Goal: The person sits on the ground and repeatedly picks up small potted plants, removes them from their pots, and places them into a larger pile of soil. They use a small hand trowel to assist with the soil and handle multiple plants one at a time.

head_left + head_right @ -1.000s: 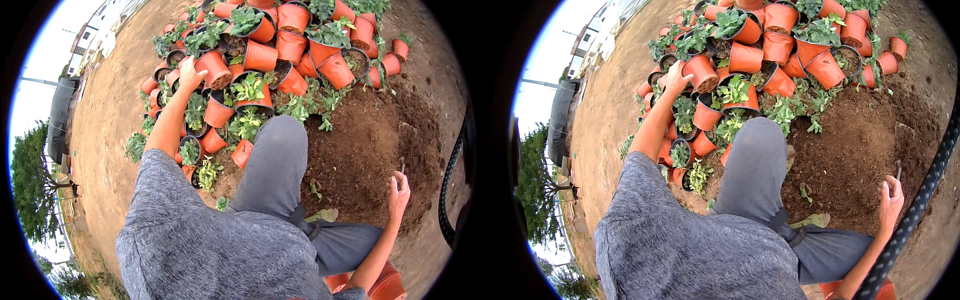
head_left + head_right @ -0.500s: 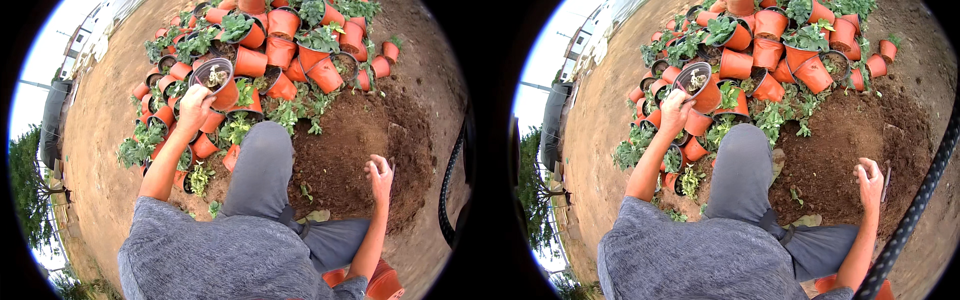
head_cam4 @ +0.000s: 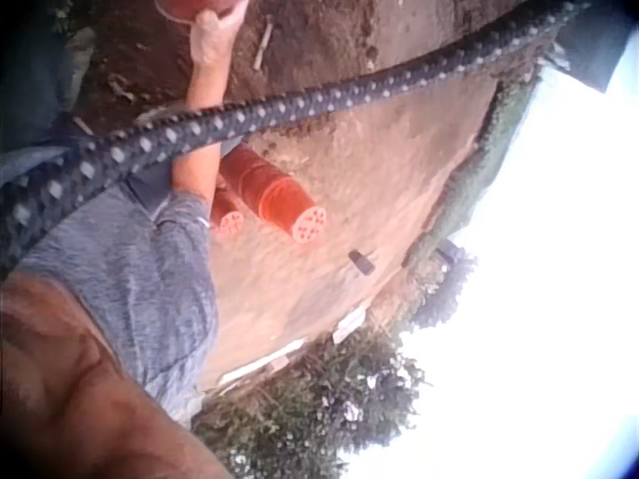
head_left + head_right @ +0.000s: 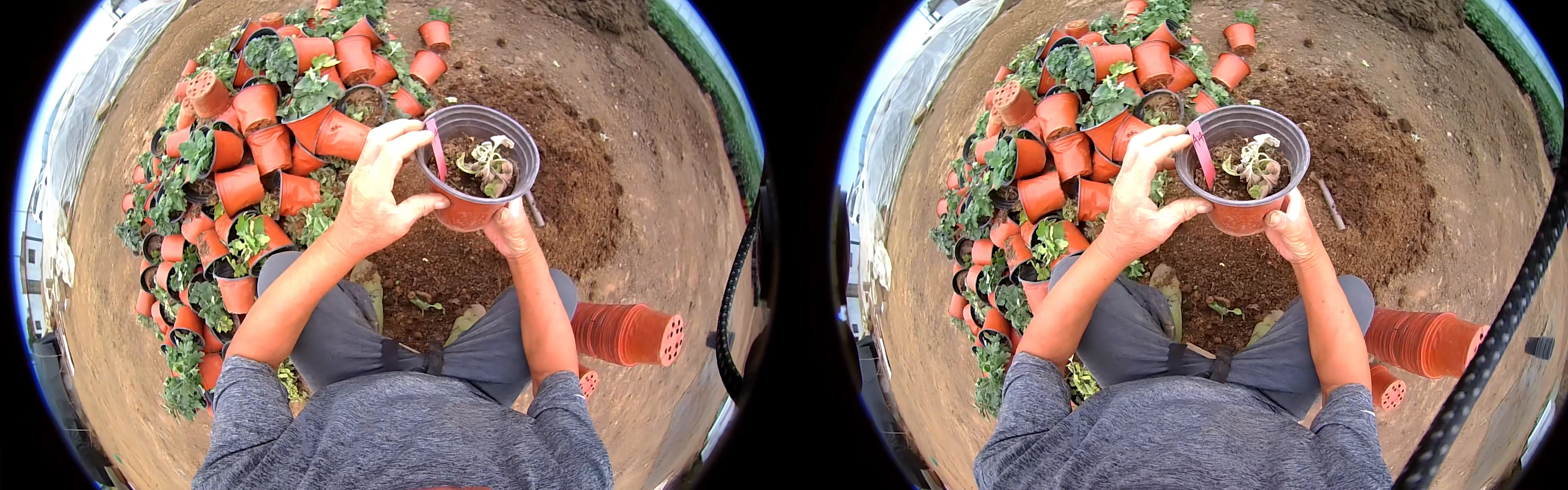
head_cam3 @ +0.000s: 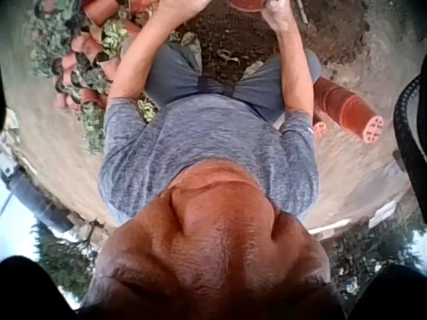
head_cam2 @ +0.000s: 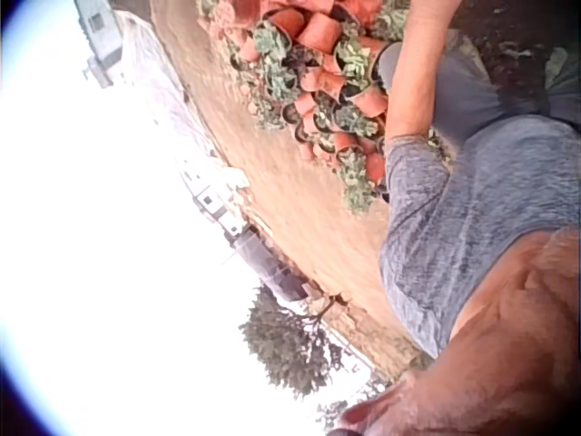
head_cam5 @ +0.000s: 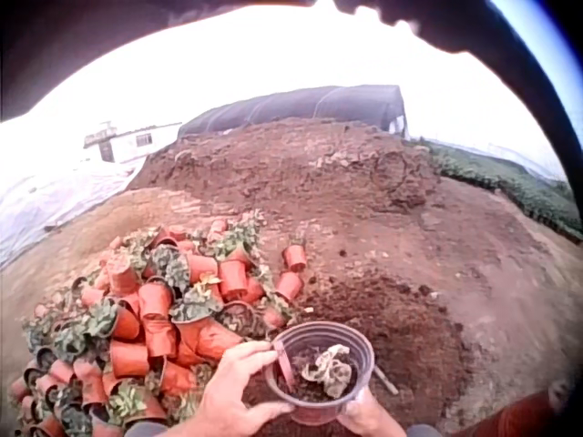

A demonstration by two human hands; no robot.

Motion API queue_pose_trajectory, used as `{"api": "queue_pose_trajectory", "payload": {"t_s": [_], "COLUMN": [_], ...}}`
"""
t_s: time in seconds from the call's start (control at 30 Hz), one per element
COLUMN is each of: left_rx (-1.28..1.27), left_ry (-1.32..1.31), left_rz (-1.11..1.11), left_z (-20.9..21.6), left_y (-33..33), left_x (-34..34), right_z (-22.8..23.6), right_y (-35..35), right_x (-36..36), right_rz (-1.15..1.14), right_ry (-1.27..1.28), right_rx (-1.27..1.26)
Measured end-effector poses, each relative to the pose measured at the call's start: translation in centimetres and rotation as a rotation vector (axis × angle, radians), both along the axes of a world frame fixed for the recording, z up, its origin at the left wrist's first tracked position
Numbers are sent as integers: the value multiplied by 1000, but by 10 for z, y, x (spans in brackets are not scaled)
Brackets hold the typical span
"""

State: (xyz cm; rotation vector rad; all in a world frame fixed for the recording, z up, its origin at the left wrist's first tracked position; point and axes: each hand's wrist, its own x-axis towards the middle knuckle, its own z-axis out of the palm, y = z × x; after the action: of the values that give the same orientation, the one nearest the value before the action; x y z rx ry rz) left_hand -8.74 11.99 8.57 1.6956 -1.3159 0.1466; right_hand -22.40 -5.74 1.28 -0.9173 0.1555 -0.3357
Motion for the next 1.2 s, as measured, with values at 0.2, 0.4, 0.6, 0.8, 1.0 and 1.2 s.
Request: {"api": "queue_pose_trajectory", "payload": {"t_s": [0.2, 0.4, 0.6, 0.8, 1.0, 1.2], "left_rx": [-115, 83, -43, -79, 129, 107], "left_ry": [1059, 936, 1039, 1057, 269, 1022], "left_rz": [-338, -378, -237, -241, -239, -338], "left_z": [-27, -54, -59, -49, -50, -25], "left_y": [-22, -31, -45, -46, -42, -15], "left_x": [-15, -23, -37, -32, -13, 6], "right_z": [-7, -8, -17, -24, -23, -33], "right_y": [-2, -1, 2, 4, 19, 2], "right_x": [-11, -13, -13, -16, -12, -18], "right_rz": [-141, -105, -215, -150, 213, -43], "right_ry": [-16, 135, 89, -38, -158, -24], "right_rx": [-155, -408, -227, -86, 693, 547]}}
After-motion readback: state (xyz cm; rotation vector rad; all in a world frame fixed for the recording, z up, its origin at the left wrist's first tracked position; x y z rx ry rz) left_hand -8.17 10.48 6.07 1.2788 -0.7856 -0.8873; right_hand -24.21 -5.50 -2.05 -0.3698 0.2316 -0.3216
